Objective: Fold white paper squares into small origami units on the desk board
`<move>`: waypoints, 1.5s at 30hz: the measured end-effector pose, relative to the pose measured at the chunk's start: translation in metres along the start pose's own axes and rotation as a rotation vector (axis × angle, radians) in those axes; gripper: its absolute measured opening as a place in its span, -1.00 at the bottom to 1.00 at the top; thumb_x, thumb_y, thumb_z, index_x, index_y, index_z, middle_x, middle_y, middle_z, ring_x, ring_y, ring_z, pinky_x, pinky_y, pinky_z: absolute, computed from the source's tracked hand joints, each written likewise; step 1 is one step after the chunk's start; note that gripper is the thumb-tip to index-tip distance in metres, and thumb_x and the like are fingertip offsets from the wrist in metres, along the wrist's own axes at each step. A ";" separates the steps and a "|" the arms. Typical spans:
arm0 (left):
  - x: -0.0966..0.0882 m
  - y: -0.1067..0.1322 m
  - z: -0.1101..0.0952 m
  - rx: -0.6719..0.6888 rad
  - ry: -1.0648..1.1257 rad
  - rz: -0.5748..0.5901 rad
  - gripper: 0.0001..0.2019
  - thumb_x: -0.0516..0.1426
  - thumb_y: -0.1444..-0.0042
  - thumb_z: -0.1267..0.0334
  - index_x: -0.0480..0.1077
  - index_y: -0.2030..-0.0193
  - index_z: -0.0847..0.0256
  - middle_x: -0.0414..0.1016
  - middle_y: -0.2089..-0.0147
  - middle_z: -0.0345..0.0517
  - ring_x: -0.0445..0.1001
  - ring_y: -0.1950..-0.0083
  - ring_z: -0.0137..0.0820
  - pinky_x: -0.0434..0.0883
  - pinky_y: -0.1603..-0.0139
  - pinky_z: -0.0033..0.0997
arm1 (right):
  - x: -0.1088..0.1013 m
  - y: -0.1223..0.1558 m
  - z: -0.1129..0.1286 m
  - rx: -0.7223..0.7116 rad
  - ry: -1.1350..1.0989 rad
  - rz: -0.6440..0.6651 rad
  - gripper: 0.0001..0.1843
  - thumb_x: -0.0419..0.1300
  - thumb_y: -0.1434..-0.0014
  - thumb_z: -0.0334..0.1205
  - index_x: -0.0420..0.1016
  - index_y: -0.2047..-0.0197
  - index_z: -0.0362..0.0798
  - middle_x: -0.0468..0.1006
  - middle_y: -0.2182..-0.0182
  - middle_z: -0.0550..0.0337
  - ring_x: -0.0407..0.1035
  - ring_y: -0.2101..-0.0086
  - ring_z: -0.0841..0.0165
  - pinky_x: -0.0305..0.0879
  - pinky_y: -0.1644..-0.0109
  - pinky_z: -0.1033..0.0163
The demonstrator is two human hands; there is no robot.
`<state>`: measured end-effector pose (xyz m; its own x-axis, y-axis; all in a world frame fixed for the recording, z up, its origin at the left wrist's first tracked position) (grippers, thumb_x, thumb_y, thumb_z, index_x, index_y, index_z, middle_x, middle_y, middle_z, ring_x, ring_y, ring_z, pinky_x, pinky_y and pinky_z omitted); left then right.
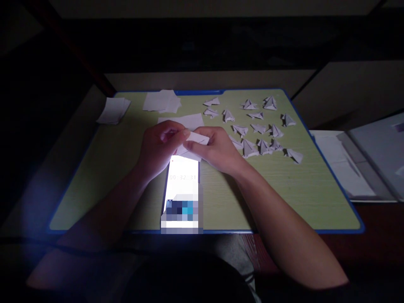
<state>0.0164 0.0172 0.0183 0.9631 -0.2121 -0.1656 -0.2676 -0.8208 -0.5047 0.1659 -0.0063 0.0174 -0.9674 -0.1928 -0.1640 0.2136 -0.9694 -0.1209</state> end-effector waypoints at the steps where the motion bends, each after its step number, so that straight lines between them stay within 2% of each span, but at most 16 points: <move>1: 0.000 0.000 0.000 -0.002 -0.006 0.003 -0.89 0.18 -0.11 0.34 0.41 0.44 0.23 0.40 0.51 -0.28 0.34 0.50 -0.56 0.31 0.50 -0.56 | 0.000 0.000 0.000 -0.001 0.005 0.002 -0.75 0.37 -0.04 -0.11 0.49 0.49 -0.10 0.41 0.61 0.32 0.20 0.59 0.51 0.03 0.53 0.35; 10: 0.002 0.002 0.001 -0.003 -0.014 -0.013 -0.88 0.18 -0.11 0.35 0.40 0.44 0.23 0.40 0.51 -0.28 0.34 0.50 -0.56 0.30 0.49 -0.55 | 0.000 -0.001 0.002 0.008 0.010 0.003 -0.67 0.42 0.00 -0.07 0.46 0.54 -0.10 0.38 0.64 0.34 0.17 0.60 0.53 -0.02 0.56 0.35; 17: -0.001 0.000 0.002 -0.035 -0.056 -0.013 -0.88 0.17 -0.15 0.32 0.39 0.41 0.21 0.43 0.47 -0.24 0.36 0.47 -0.54 0.32 0.49 -0.55 | -0.001 0.000 0.001 0.038 -0.084 0.037 -0.69 0.46 0.04 -0.05 0.57 0.40 -0.11 0.51 0.53 0.27 0.29 0.53 0.49 0.10 0.50 0.34; 23: -0.003 0.000 0.003 -0.034 -0.099 -0.018 -0.86 0.16 -0.20 0.29 0.36 0.39 0.20 0.39 0.48 -0.24 0.36 0.48 -0.53 0.33 0.49 -0.56 | -0.001 -0.002 -0.004 0.088 -0.157 0.036 -0.71 0.47 0.07 -0.10 0.52 0.41 -0.10 0.53 0.50 0.25 0.35 0.49 0.45 0.17 0.45 0.33; 32: 0.000 0.001 0.004 -0.078 -0.095 -0.027 -0.84 0.17 -0.17 0.25 0.36 0.42 0.20 0.40 0.49 -0.23 0.34 0.50 -0.53 0.29 0.53 -0.56 | -0.002 -0.003 -0.002 0.071 -0.111 0.043 -0.81 0.40 0.01 -0.19 0.51 0.43 -0.09 0.47 0.56 0.30 0.26 0.55 0.49 0.07 0.50 0.34; 37: 0.000 0.001 0.003 -0.077 -0.101 -0.030 -0.81 0.18 -0.18 0.24 0.34 0.44 0.20 0.40 0.50 -0.23 0.34 0.50 -0.53 0.29 0.52 -0.55 | -0.002 -0.003 -0.005 0.070 -0.110 0.031 -0.75 0.42 0.02 -0.14 0.46 0.46 -0.08 0.42 0.59 0.34 0.21 0.58 0.51 0.01 0.53 0.33; 45: -0.002 0.000 0.006 -0.105 -0.023 -0.014 -0.74 0.20 -0.19 0.18 0.32 0.48 0.19 0.29 0.58 -0.28 0.30 0.54 -0.52 0.27 0.55 -0.52 | -0.002 -0.003 -0.006 0.068 -0.095 0.040 -0.66 0.46 0.02 -0.05 0.44 0.46 -0.07 0.43 0.57 0.32 0.23 0.56 0.50 0.03 0.53 0.33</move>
<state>0.0147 0.0202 0.0135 0.9655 -0.1889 -0.1792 -0.2484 -0.8749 -0.4158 0.1683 -0.0023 0.0118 -0.9674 -0.2423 -0.0736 0.2462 -0.9680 -0.0489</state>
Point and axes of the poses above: each hand's wrist, its own y-axis away from the middle knuckle, its own x-axis out of the palm, z = x × y, the point moved 3 cm from there along -y, towards the middle knuckle
